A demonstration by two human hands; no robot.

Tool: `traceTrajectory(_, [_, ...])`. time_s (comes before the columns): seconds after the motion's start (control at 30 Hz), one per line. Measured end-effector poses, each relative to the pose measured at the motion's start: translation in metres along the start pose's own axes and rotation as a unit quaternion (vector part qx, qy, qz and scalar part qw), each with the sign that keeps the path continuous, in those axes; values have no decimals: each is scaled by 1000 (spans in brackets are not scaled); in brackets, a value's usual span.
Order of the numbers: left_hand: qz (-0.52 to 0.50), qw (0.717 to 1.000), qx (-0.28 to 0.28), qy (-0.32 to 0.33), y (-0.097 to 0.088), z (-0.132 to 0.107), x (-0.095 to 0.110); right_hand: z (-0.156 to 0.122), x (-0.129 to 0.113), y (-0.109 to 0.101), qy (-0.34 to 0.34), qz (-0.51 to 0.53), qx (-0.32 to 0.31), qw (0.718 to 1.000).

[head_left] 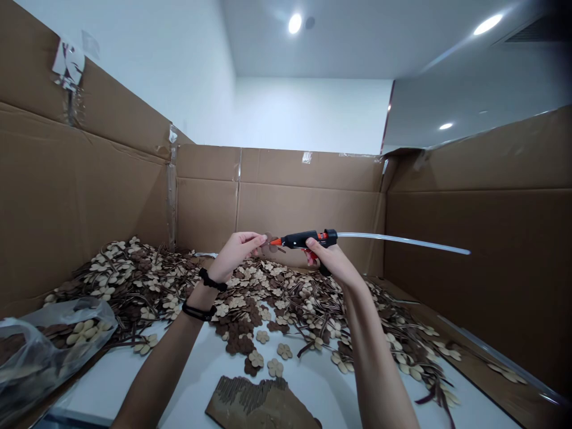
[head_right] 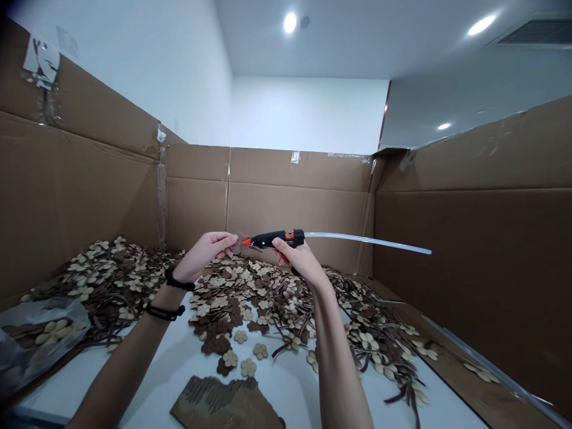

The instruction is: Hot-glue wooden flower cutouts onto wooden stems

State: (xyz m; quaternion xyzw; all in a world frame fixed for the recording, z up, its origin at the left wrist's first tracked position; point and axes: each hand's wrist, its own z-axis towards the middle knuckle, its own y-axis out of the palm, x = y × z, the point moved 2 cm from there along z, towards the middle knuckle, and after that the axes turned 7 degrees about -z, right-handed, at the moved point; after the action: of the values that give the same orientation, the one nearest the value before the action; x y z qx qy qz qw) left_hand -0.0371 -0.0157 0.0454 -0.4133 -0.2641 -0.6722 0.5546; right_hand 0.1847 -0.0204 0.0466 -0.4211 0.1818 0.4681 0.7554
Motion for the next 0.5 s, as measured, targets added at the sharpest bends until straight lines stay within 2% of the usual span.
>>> traceTrajectory(0.3, [7, 1000, 11, 6, 0, -1, 0, -4, -13, 1, -20, -15, 4, 1000])
traceTrajectory(0.43, [3, 998, 51, 24, 0, 3, -4, -6, -16, -2, 11, -56, 69, 996])
traceTrajectory(0.5, [9, 998, 60, 30, 1, 5, -7, -5, -12, 0, 30, -44, 101, 993])
